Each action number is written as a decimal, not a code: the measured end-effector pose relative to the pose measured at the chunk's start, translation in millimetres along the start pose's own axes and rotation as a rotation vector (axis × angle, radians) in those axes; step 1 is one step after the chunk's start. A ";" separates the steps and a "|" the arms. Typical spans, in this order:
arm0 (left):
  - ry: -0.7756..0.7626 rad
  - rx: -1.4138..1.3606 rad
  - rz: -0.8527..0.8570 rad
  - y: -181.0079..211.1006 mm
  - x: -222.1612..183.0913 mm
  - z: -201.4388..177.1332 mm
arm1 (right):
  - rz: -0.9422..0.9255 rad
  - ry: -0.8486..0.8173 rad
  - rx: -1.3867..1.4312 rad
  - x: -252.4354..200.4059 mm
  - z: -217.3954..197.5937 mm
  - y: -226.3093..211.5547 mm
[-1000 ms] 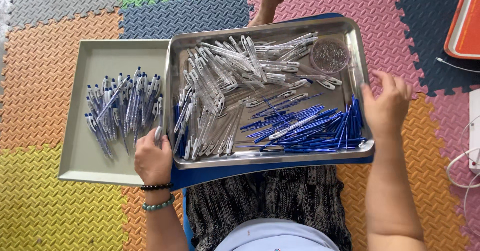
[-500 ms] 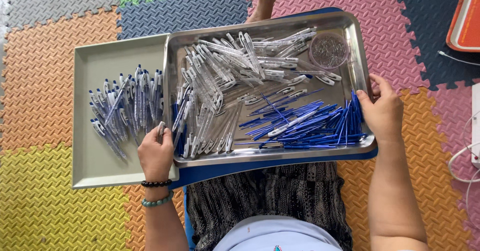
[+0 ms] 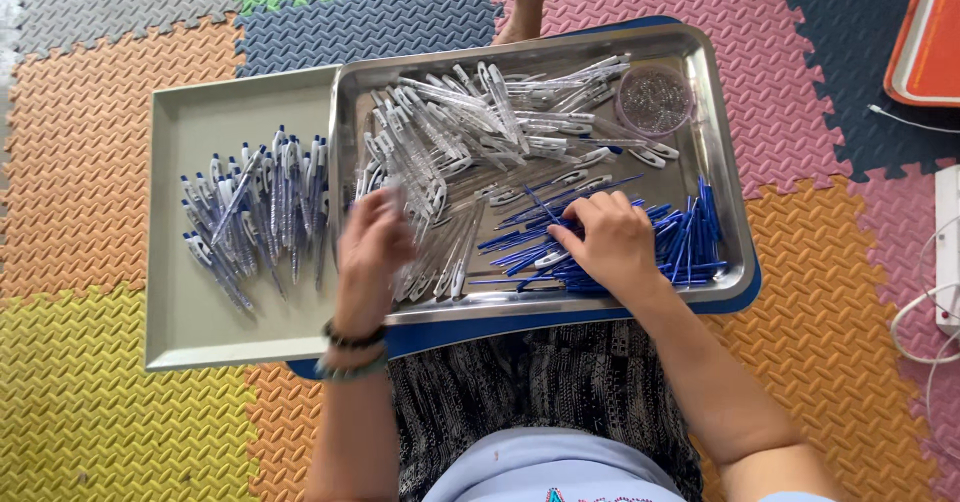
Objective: The person assembles pens by inserting ink refills into plastic barrels and attaching the components by hand while sorting them on a metal tray.
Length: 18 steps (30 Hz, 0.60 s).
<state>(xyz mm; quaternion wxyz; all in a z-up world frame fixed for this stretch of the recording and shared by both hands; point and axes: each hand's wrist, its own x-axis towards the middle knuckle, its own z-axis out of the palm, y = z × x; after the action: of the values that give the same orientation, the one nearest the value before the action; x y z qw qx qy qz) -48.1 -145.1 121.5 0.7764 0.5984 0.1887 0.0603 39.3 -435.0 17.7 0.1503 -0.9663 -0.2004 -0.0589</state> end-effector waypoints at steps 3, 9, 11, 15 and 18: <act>-0.247 -0.397 -0.045 -22.7 27.9 27.9 | 0.048 -0.050 0.014 1.7 16.2 11.1; -0.363 -0.516 -0.051 -76.0 94.9 70.0 | 0.122 0.123 0.481 5.4 -40.3 26.8; -0.382 -0.524 -0.049 -80.2 92.1 80.7 | 0.220 0.143 0.652 7.7 -74.1 19.0; -0.437 -0.522 -0.090 -89.1 85.0 84.2 | 0.269 0.318 1.023 23.1 -104.1 12.2; -0.461 -0.525 -0.111 -86.8 78.1 83.3 | 0.169 0.447 1.179 41.8 -79.2 32.4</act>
<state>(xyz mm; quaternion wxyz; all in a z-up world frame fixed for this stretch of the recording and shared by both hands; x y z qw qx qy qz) 42.7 -219.6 39.4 0.9280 0.3650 0.0187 -0.0725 86.3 -472.7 91.4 0.6996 -0.6980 -0.0858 -0.1267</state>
